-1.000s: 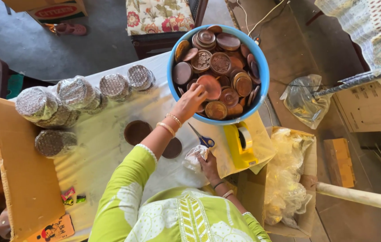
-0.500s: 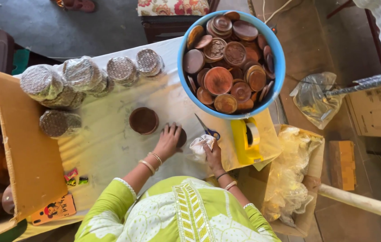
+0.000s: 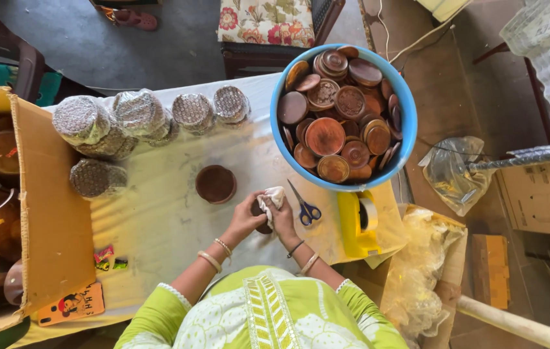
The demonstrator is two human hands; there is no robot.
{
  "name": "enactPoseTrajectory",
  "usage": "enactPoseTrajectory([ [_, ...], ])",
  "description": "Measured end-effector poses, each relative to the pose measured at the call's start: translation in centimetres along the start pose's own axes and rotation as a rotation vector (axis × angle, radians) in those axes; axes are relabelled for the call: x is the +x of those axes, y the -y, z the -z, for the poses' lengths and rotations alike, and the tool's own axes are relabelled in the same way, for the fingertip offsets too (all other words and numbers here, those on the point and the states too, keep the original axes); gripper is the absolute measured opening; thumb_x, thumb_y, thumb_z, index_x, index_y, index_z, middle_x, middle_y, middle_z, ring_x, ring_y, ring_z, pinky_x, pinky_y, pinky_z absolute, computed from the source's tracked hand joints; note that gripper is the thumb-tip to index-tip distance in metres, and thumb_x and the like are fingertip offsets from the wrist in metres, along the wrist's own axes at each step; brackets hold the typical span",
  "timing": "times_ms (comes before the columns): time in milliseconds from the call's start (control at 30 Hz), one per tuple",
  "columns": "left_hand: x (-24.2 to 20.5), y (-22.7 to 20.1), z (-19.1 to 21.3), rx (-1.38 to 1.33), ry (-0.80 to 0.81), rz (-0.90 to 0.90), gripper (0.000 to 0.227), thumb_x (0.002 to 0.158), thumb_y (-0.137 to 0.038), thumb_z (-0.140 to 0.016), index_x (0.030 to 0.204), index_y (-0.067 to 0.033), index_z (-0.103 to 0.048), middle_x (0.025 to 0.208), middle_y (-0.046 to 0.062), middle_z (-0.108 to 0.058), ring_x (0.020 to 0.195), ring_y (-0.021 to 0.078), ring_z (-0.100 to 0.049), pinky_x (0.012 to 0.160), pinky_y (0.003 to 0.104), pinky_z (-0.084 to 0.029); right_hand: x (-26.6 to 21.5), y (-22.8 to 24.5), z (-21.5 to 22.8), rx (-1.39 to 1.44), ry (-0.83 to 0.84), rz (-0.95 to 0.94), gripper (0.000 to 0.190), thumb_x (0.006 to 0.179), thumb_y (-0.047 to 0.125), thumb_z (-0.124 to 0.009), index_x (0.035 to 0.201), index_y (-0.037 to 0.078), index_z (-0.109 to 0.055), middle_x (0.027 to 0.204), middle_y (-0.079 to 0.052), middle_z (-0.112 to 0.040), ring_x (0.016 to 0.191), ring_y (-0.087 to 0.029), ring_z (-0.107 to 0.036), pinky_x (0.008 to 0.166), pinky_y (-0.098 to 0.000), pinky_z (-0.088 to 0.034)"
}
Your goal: The person picks carved wooden lids one at a time from a cardboard box and a blue basin, wipes each lid with a white cloth, and places the wiped lids into the basin. The person repeats this wiping and sorting cycle across the table throughout the episode.
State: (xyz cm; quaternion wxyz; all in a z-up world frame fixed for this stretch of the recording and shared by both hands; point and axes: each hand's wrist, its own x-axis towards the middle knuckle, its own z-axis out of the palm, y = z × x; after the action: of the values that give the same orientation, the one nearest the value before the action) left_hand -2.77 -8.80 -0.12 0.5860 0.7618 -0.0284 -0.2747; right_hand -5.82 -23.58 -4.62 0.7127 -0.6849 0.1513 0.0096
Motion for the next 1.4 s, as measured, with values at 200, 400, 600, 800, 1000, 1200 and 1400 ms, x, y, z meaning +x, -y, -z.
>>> enactPoseTrajectory([
  [200, -0.9, -6.0, -1.7, -1.238, -0.013, 0.047, 0.057, 0.101, -0.038, -0.048, 0.154, -0.0208, -0.037, 0.146, -0.003, -0.055, 0.131, 0.0098, -0.056, 0.111, 0.032, -0.045, 1.8, 4.4, -2.2, -0.298, -0.067, 0.147, 0.036, 0.104, 0.030, -0.063, 0.127, 0.003, -0.063, 0.123, -0.018, -0.071, 0.110, -0.026, -0.070, 0.094, -0.0357, -0.055],
  [400, 0.3, -4.5, 0.5, -1.364, -0.131, 0.008, 0.059, 0.106, -0.049, -0.042, 0.150, -0.0110, -0.048, 0.136, 0.013, -0.058, 0.120, 0.0261, -0.057, 0.105, 0.042, -0.047, -1.5, 6.6, -3.9, -0.638, 0.096, 0.645, 0.058, 0.105, 0.028, -0.056, 0.152, -0.002, -0.041, 0.154, -0.024, -0.045, 0.145, -0.043, -0.040, 0.121, -0.0515, -0.028],
  [600, 0.1, -1.3, -0.9, -1.322, -0.091, 0.090, 0.047, 0.102, -0.035, -0.052, 0.138, -0.0056, -0.057, 0.131, 0.005, -0.066, 0.119, 0.0163, -0.063, 0.107, 0.034, -0.050, -0.4, 7.2, -1.5, -0.445, 0.108, 0.449, 0.051, 0.103, 0.030, -0.061, 0.142, 0.000, -0.048, 0.136, -0.022, -0.060, 0.125, -0.037, -0.058, 0.107, -0.0439, -0.043],
  [800, -1.0, 0.6, 0.4, -0.877, -0.137, 0.003, 0.032, 0.095, -0.006, -0.061, 0.126, -0.0014, -0.063, 0.114, 0.005, -0.071, 0.102, 0.0136, -0.066, 0.093, 0.032, -0.055, 0.6, 7.1, 0.9, -0.460, 0.044, 0.090, 0.040, 0.100, 0.032, -0.065, 0.130, 0.007, -0.062, 0.103, -0.014, -0.076, 0.087, -0.022, -0.073, 0.075, -0.0310, -0.055],
  [1000, -0.1, 1.2, 6.9, -0.299, -0.504, -0.240, 0.024, 0.094, -0.002, -0.066, 0.118, -0.0029, -0.067, 0.111, 0.005, -0.072, 0.104, 0.0163, -0.065, 0.093, 0.030, -0.054, -0.8, 4.6, 3.5, -0.342, 0.007, 0.164, 0.042, 0.098, 0.030, -0.067, 0.129, 0.004, -0.058, 0.114, -0.015, -0.072, 0.096, -0.023, -0.070, 0.080, -0.0335, -0.056],
  [1200, 4.0, 0.7, 11.3, 0.260, -0.585, -0.149, 0.024, 0.091, -0.006, -0.068, 0.114, -0.0125, -0.067, 0.102, 0.011, -0.073, 0.104, 0.0315, -0.062, 0.095, 0.043, -0.050, -1.0, 0.3, 5.0, -0.553, -0.012, 0.195, 0.050, 0.093, 0.033, -0.073, 0.130, 0.004, -0.056, 0.114, -0.016, -0.072, 0.099, -0.030, -0.072, 0.084, -0.0388, -0.056],
  [1400, 7.2, 4.2, 10.8, 0.671, -0.395, -0.097, 0.026, 0.084, -0.011, -0.073, 0.109, -0.0189, -0.070, 0.113, 0.010, -0.063, 0.116, 0.0382, -0.044, 0.097, 0.057, -0.032, -0.7, 0.9, 4.7, -0.643, -0.018, 0.171, 0.053, 0.090, 0.036, -0.074, 0.131, 0.007, -0.057, 0.106, -0.017, -0.075, 0.093, -0.036, -0.073, 0.077, -0.0432, -0.057],
])
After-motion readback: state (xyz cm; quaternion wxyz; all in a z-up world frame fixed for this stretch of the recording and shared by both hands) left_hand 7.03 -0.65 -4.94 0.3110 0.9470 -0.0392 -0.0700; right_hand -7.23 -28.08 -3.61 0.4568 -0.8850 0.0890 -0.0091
